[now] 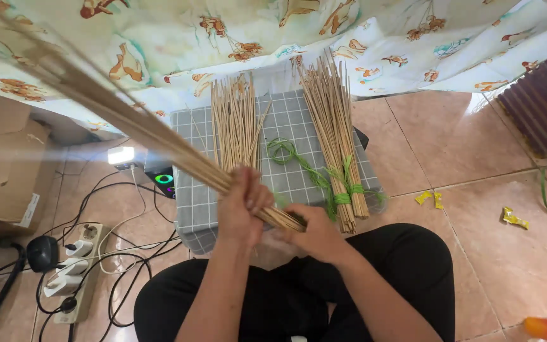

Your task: Gathering thin wooden sticks into bundles and securing them with green plastic strips.

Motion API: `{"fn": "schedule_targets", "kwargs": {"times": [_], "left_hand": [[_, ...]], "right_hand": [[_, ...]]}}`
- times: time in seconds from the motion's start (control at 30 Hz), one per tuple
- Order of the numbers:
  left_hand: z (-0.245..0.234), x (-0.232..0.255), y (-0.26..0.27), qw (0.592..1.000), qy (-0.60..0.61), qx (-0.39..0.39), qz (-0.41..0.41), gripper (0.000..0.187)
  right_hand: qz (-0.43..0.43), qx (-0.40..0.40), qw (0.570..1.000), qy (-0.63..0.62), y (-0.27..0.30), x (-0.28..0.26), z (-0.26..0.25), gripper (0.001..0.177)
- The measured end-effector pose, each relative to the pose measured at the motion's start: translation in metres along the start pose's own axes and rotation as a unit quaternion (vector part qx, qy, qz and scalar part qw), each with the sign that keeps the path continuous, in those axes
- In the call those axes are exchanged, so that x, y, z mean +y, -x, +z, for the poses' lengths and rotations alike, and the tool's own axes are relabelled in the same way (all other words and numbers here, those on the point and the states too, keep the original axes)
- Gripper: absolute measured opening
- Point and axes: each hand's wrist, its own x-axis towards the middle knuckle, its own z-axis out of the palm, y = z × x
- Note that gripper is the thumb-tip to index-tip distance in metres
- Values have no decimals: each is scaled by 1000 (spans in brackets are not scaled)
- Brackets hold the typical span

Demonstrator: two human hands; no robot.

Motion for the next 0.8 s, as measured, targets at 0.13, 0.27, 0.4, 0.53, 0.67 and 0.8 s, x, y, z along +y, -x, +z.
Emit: {"fn": "schedule_targets", "kwargs": {"times": [0.13, 0.27, 0.4, 0.53, 0.67, 0.8], "left_hand": [[0, 9, 2, 996, 21, 70, 47, 42], [0, -7, 5, 994, 47, 92, 18, 43], [-1, -8, 5, 999, 39, 19, -21, 44], [-9, -6, 1, 1000, 11, 8, 4, 50], [2, -1, 6, 999, 20, 36, 5, 49], [10, -6, 7, 998, -33, 49, 10, 50]], "right_hand": [[-79, 159, 977, -116, -1, 12, 16, 33], [-55, 217, 975, 0, -13, 27, 14, 29], [-63, 229, 971, 12, -9, 11, 14, 52], [-38, 85, 994, -50, 0, -18, 11, 40], [-43, -47, 998, -29, 9, -42, -1, 19], [-29, -38, 998, 43, 2, -23, 6, 16]]}}
